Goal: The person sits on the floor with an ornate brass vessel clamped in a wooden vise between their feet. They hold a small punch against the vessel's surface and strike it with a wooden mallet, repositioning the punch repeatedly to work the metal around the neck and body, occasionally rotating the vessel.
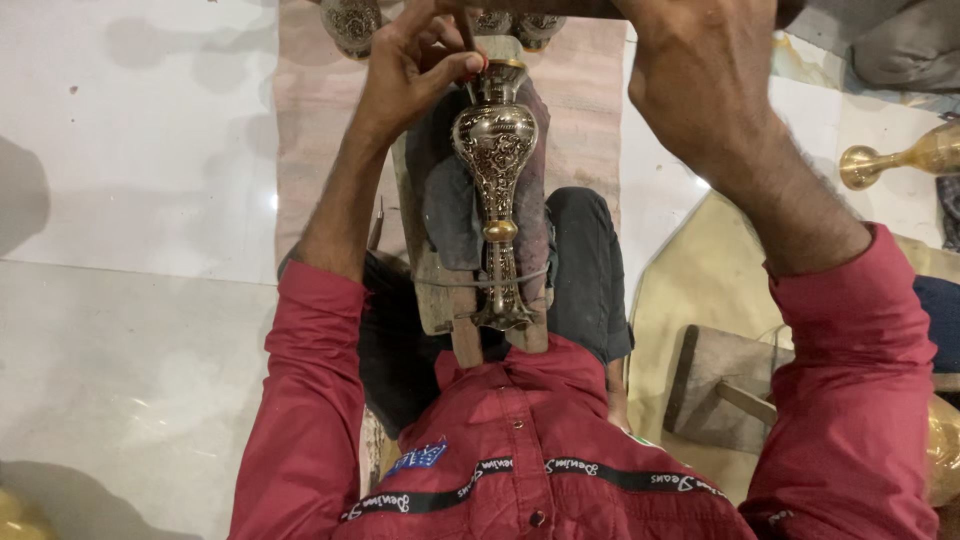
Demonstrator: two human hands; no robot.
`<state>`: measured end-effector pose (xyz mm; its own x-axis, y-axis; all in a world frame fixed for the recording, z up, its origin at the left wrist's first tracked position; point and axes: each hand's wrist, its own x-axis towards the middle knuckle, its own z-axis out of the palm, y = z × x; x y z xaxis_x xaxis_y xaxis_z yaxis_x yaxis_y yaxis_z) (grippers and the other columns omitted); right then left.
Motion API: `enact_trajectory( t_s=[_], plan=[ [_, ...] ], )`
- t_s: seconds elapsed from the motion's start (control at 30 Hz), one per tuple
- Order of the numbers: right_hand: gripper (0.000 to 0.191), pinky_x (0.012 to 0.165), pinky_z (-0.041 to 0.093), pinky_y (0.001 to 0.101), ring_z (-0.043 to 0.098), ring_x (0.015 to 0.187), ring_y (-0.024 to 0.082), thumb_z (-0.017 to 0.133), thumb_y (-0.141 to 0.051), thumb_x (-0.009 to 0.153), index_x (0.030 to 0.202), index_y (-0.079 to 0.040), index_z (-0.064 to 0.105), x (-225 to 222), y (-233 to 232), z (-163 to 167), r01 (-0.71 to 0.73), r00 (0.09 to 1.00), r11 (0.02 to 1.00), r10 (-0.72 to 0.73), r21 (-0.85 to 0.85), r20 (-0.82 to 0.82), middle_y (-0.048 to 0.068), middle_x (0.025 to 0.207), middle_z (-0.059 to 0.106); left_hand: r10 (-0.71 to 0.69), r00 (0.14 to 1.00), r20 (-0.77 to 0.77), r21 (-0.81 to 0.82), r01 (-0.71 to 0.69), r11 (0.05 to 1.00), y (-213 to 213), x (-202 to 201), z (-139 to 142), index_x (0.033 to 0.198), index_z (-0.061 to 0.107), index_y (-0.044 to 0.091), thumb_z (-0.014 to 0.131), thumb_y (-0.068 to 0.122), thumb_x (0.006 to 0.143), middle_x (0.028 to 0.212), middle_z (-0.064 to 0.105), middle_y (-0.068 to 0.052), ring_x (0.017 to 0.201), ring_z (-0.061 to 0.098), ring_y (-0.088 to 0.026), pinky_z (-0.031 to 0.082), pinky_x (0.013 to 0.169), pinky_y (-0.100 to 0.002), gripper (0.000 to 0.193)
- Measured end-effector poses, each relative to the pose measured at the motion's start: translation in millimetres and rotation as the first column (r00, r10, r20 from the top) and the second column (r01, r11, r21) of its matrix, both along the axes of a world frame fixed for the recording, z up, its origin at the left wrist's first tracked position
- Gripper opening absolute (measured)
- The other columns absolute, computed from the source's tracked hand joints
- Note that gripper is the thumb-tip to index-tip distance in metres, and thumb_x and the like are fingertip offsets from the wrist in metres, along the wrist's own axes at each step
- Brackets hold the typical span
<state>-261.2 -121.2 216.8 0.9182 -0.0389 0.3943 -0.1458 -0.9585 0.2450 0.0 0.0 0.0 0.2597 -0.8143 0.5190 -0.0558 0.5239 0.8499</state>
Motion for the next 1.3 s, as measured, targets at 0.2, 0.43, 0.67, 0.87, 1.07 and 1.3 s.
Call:
enact_trajectory(
  t_s=[0.2,0.43,0.67,0.87,1.07,1.3],
  plan=[
    [0.02,0.074,0.041,0.0437,0.058,0.081,0.03,0.064,0.011,0.093,0.108,-0.002,0.065,4.0,4.1,3.9,0.042,0.999,0.994,-0.042,0.103,0.004,0.012,0.089,0.063,-0.007,0.999,-0.044,-0.079,0.003,0.997,-1.9,-6.0,-0.7,0.147,0.058,0.006,0.078,-0.005,0.108,0.104,0.075,-0.009,0.098,0.075,-0.014,0.066,0.09,-0.03,0.046],
    [0.033,0.076,0.044,0.0435,0.062,0.085,0.029,0.062,0.014,0.091,0.117,-0.006,0.069,7.1,8.2,6.7,0.0,1.0,0.996,0.0,0.084,0.006,0.011,0.09,0.064,-0.037,0.999,-0.036,-0.038,0.036,0.999,0.7,-2.4,4.9,0.146,0.059,0.005,0.077,-0.007,0.108,0.102,0.074,-0.008,0.096,0.074,-0.013,0.064,0.087,-0.029,0.044],
    [0.036,0.07,0.045,0.0438,0.061,0.076,0.029,0.06,0.015,0.088,0.114,-0.005,0.074,12.6,10.0,12.9,0.022,0.999,1.0,-0.023,-0.014,-0.023,0.013,0.085,0.064,-0.056,0.997,-0.059,-0.059,0.053,0.997,1.0,-2.6,2.4,0.147,0.059,0.005,0.078,-0.008,0.108,0.109,0.073,-0.008,0.102,0.074,-0.014,0.065,0.095,-0.03,0.045],
    [0.053,0.085,0.043,0.0442,0.06,0.1,0.029,0.057,0.016,0.087,0.132,-0.009,0.07,4.4,21.2,7.4,0.055,0.998,0.998,-0.054,-0.041,0.009,0.011,0.104,0.065,0.006,0.999,-0.053,0.002,-0.006,1.0,0.0,-4.2,-3.1,0.144,0.059,0.005,0.08,-0.002,0.104,0.101,0.073,-0.007,0.094,0.075,-0.015,0.065,0.084,-0.03,0.045],
    [0.053,0.091,0.042,0.047,0.057,0.112,0.031,0.063,0.007,0.097,0.147,-0.012,0.063,-18.3,8.0,-26.6,0.195,0.979,0.973,-0.185,0.122,-0.086,0.015,0.122,0.062,0.261,0.917,-0.301,-0.033,-0.284,0.958,2.9,-14.2,-13.8,0.135,0.06,0.006,0.074,0.001,0.106,0.107,0.078,-0.012,0.1,0.082,-0.023,0.068,0.088,-0.042,0.033],
    [0.056,0.092,0.056,0.0387,0.066,0.104,0.022,0.075,-0.009,0.093,0.146,-0.005,0.06,-43.2,15.0,-110.3,0.166,0.959,0.654,-0.281,0.738,0.033,0.014,0.12,0.066,0.312,0.747,-0.587,0.063,-0.342,0.938,23.1,-37.2,-35.1,0.142,0.05,0.006,0.071,0.011,0.104,0.104,0.073,-0.007,0.098,0.077,-0.022,0.072,0.087,-0.041,0.044]
  ],
)
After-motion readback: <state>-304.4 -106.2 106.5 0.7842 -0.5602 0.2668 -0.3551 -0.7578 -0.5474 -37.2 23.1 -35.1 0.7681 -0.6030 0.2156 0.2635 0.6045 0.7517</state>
